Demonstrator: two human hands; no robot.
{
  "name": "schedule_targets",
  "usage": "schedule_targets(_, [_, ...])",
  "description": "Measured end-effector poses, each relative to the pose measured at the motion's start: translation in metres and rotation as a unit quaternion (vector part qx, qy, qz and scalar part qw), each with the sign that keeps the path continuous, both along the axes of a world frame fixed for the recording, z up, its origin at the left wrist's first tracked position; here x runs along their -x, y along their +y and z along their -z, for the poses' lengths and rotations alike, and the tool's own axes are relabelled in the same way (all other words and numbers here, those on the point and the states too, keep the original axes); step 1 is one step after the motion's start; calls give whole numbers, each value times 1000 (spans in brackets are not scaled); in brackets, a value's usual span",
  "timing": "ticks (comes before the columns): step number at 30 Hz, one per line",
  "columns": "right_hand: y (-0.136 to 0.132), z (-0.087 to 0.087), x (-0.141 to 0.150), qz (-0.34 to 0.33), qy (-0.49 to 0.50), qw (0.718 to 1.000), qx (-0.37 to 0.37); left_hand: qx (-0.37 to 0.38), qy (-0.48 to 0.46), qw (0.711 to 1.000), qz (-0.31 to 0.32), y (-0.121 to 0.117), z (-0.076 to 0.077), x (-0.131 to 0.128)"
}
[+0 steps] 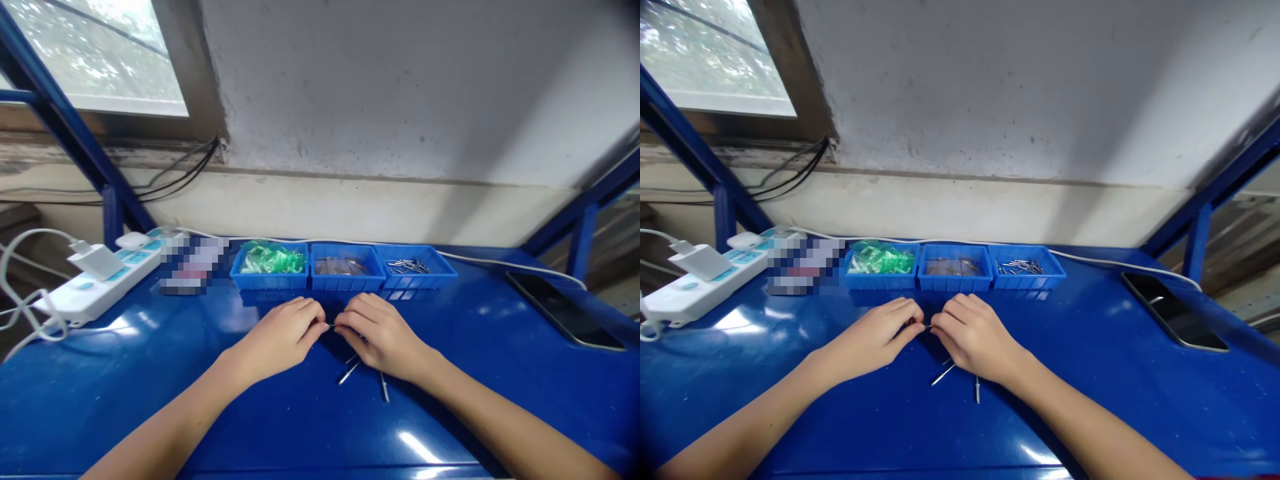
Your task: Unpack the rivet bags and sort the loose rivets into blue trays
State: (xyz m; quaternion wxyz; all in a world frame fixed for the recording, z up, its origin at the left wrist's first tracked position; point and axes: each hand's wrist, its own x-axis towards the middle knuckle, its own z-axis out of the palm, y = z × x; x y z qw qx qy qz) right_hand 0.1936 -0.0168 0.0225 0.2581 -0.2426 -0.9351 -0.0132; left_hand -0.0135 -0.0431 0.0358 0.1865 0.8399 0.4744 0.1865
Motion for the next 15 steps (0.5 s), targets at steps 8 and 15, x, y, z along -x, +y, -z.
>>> schedule_targets(8, [5,-4,-2,28,39,999,17,-20,-80,996,-34,-3,1,-9])
schedule_targets(15, [1,-3,-2,15,34,998,41,-47,-65,996,-30,-1,3,-10])
